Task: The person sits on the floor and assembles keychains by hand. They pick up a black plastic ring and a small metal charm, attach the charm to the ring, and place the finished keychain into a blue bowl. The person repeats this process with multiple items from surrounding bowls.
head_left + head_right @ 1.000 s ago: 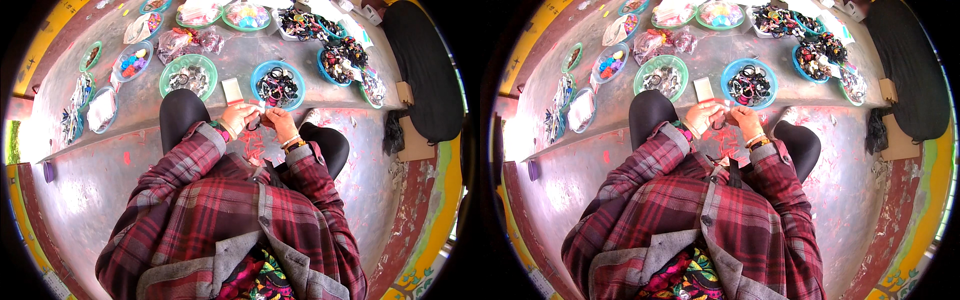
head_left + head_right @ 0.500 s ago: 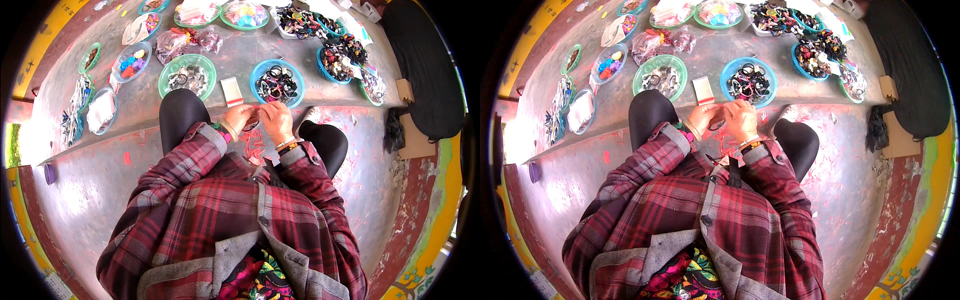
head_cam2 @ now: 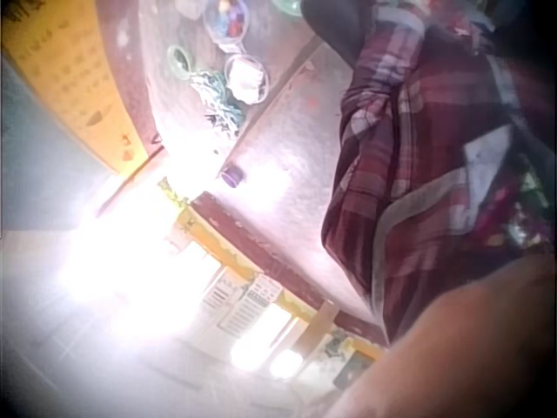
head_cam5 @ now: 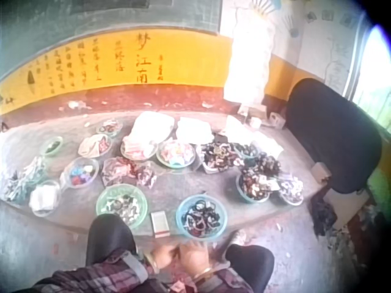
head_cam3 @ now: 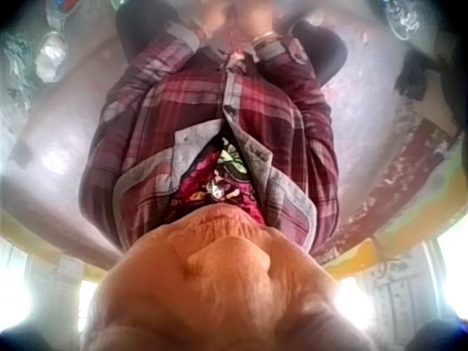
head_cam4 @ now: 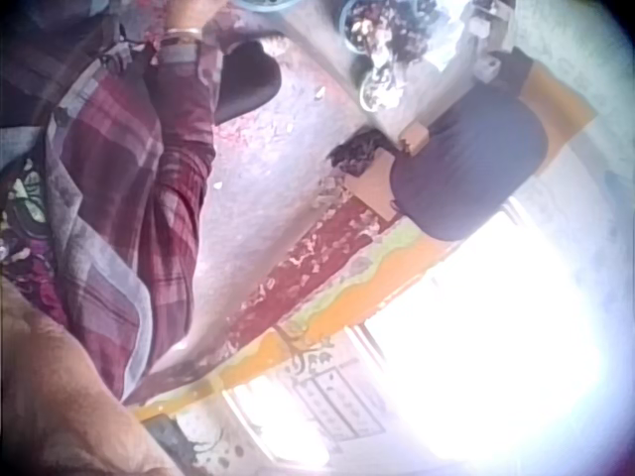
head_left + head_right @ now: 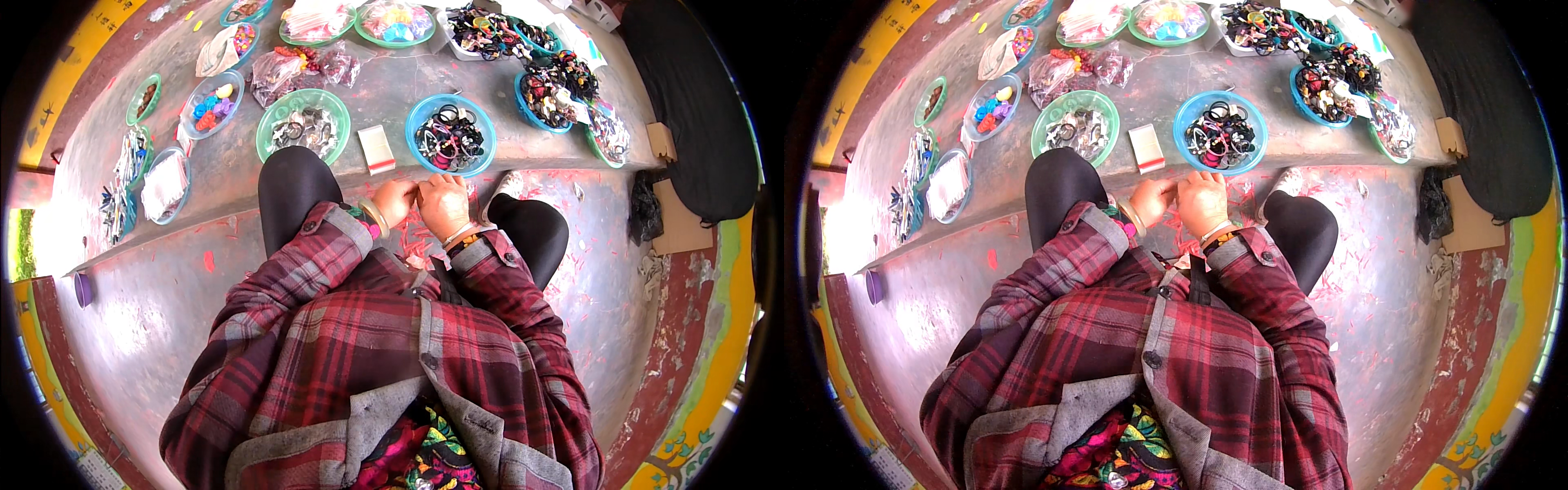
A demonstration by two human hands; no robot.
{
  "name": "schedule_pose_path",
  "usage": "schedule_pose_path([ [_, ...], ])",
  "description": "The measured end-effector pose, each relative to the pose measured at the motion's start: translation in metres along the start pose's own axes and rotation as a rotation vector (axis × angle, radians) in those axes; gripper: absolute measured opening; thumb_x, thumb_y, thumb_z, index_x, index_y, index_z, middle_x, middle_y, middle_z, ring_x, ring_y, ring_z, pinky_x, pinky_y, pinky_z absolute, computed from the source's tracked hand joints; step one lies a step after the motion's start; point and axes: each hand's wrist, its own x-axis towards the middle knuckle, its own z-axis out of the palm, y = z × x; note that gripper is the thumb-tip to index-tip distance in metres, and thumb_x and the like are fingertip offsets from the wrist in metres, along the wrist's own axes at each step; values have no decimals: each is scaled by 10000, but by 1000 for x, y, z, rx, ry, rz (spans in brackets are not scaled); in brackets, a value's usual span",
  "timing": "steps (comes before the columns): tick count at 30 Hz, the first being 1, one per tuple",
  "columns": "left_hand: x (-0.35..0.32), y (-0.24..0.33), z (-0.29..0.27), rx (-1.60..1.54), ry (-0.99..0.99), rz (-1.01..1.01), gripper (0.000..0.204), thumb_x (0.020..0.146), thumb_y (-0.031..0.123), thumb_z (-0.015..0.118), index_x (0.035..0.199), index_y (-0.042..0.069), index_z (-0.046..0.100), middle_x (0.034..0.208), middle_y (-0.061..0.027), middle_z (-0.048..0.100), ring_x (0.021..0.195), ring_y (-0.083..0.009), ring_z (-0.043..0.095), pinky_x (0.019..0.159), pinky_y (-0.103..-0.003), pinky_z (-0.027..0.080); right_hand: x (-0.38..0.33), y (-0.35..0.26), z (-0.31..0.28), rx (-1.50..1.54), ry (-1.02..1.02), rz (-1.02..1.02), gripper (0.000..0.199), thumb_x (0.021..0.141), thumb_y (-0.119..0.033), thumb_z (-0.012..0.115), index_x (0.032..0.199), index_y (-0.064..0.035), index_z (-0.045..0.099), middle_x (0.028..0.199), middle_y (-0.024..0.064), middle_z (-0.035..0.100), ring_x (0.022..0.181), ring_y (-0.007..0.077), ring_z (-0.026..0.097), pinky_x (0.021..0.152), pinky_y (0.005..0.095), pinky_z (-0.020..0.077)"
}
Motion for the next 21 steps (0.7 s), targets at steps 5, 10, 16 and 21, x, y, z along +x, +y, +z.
schedule_pose_path([
  [5,-3,0,2,26,26,36,192,797,120,480,923,33,596,783,-171,598,706,-238,591,632,-328,438,-2,-1,2,-2,-13,7,104,636,-175,553,609,-79,583,688,93,543,734,265,524,718,390,365],
  [10,-3,-6,4,-44,29,55,196,792,84,479,941,22,591,794,-161,608,711,-210,591,636,-327,443,-2,-2,0,63,94,15,118,647,-151,542,557,-75,552,640,92,524,680,268,524,689,388,370],
  [16,-3,-4,4,-68,-12,19,209,789,52,478,960,-4,585,818,-147,622,721,-165,581,660,-302,452,-3,-2,0,89,109,55,104,635,-156,546,573,-74,559,649,93,532,690,268,532,707,387,373],
  [21,-2,-18,8,-160,-34,-23,206,806,39,465,964,-26,579,819,-103,625,740,-122,560,671,-280,456,-2,-4,-4,88,104,56,95,633,-153,543,580,-75,555,648,89,530,690,264,532,684,392,372],
])
